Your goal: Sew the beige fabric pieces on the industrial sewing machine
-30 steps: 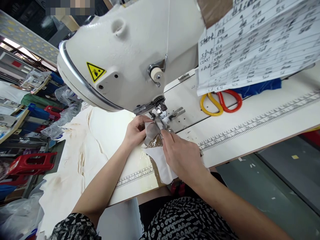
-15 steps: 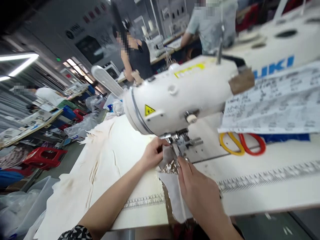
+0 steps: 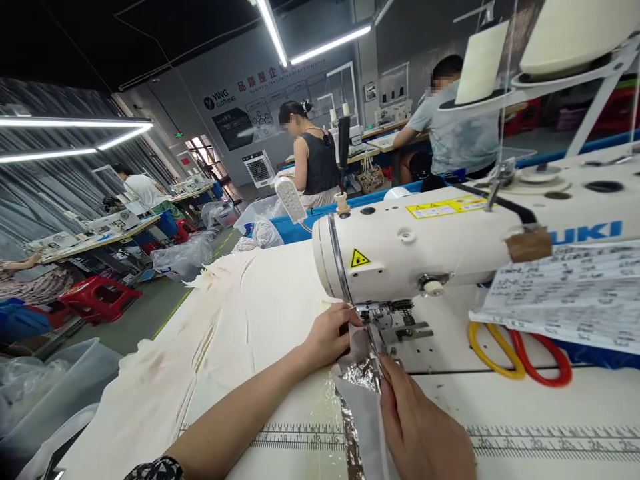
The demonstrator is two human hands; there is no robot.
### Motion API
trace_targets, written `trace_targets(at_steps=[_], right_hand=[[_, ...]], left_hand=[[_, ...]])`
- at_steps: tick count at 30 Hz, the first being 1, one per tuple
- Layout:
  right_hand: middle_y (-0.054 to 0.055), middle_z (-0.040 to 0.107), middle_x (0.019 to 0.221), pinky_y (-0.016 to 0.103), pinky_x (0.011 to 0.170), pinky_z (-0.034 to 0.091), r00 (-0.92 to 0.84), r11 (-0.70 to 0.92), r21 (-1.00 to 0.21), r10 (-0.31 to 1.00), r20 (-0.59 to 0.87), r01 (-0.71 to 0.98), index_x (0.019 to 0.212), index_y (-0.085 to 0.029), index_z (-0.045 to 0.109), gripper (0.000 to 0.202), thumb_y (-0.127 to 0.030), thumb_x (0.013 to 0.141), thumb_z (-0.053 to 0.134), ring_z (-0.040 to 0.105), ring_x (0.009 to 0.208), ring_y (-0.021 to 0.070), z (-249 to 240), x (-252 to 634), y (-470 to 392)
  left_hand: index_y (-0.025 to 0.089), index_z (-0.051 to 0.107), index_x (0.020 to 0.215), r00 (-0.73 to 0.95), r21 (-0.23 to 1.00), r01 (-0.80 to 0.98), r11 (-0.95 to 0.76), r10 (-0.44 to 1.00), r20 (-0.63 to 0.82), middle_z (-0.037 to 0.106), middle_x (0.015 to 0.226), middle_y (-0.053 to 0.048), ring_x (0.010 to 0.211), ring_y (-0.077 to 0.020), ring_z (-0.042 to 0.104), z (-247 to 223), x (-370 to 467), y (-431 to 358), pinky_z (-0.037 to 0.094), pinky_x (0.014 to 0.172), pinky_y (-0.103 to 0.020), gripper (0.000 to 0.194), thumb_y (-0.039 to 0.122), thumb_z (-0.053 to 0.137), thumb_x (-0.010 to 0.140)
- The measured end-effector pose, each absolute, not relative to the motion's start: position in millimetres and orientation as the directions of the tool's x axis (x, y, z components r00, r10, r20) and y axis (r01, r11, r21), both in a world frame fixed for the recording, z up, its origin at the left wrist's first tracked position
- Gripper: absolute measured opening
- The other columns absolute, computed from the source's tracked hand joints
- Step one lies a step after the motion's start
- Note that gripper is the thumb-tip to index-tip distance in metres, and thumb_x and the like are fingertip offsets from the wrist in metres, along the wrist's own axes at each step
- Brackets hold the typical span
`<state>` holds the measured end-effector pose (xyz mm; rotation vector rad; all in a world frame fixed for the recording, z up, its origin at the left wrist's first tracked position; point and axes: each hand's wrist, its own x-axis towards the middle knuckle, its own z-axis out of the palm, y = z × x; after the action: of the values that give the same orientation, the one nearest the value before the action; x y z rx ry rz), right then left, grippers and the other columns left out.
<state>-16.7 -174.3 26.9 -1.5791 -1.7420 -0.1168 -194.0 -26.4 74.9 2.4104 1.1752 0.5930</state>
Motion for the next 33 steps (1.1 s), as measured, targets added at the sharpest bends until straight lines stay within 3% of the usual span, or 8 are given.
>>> trace_targets(at_steps=[6, 12, 17, 25, 30, 33], right_hand=[[0.004, 0.085, 0.102, 0.027, 0.045, 0.046, 0.078, 0.132, -0.352, 0.848, 0.524, 0.926, 0.119, -0.020, 0.078, 0.034, -0.027, 0.105, 0.048, 0.076, 0.063, 0.0173, 48.5, -17.3, -200.9], [0.003, 0.084, 0.089, 0.025, 0.044, 0.039, 0.059, 0.168, -0.337, 0.819, 0.571, 0.926, 0.113, -0.015, 0.078, 0.037, -0.022, 0.109, 0.041, 0.069, 0.052, 0.0112, 73.1, -24.9, -199.8], [0.004, 0.085, 0.098, 0.024, 0.049, 0.040, 0.102, 0.173, -0.389, 0.800, 0.592, 0.905, 0.124, -0.014, 0.074, 0.035, -0.024, 0.111, 0.043, 0.072, 0.061, 0.0114, 68.1, -32.6, -188.2], [0.005, 0.085, 0.097, 0.025, 0.050, 0.038, 0.128, 0.122, -0.390, 0.820, 0.557, 0.913, 0.124, -0.015, 0.075, 0.034, -0.021, 0.107, 0.046, 0.072, 0.061, 0.0121, 62.1, -42.1, -170.8], [0.003, 0.085, 0.095, 0.025, 0.051, 0.041, 0.072, 0.204, -0.420, 0.828, 0.556, 0.884, 0.118, -0.017, 0.076, 0.033, -0.019, 0.105, 0.046, 0.072, 0.061, 0.0125, 63.5, -41.2, -176.6], [0.003, 0.085, 0.095, 0.025, 0.051, 0.041, 0.137, 0.170, -0.443, 0.802, 0.581, 0.880, 0.115, -0.017, 0.077, 0.034, -0.020, 0.105, 0.045, 0.072, 0.060, 0.0123, 61.4, -42.1, -177.1]], left_hand=[[0.022, 0.072, 0.088, 0.571, 0.591, 0.541, -0.598, 0.778, 0.263, 0.074, 0.097, -0.005, 0.098, -0.0222, 0.070, 64.1, -202.6, -19.2, 0.060, 0.089, -0.036, 0.011, 0.011, 0.068, 0.086], [0.020, 0.074, 0.090, 0.579, 0.579, 0.547, -0.604, 0.773, 0.259, 0.075, 0.099, -0.005, 0.094, -0.0204, 0.072, 82.8, -205.3, -21.0, 0.060, 0.085, -0.034, 0.010, 0.012, 0.070, 0.087], [0.020, 0.075, 0.091, 0.589, 0.572, 0.534, -0.622, 0.760, 0.277, 0.076, 0.101, -0.006, 0.097, -0.0202, 0.073, 84.4, -206.7, -22.5, 0.060, 0.087, -0.033, 0.015, 0.009, 0.066, 0.087], [0.021, 0.076, 0.092, 0.618, 0.568, 0.476, -0.671, 0.715, 0.327, 0.077, 0.101, -0.006, 0.097, -0.0203, 0.075, 83.6, -209.7, -19.8, 0.062, 0.086, -0.033, 0.014, 0.010, 0.069, 0.087], [0.021, 0.077, 0.092, 0.607, 0.566, 0.506, -0.651, 0.735, 0.303, 0.078, 0.101, -0.006, 0.096, -0.0203, 0.075, 86.1, -208.5, -21.5, 0.062, 0.087, -0.034, 0.014, 0.011, 0.068, 0.088], [0.021, 0.076, 0.091, 0.610, 0.566, 0.505, -0.652, 0.733, 0.301, 0.078, 0.101, -0.006, 0.096, -0.0203, 0.075, 86.9, -208.4, -21.8, 0.062, 0.086, -0.034, 0.013, 0.012, 0.068, 0.088]])
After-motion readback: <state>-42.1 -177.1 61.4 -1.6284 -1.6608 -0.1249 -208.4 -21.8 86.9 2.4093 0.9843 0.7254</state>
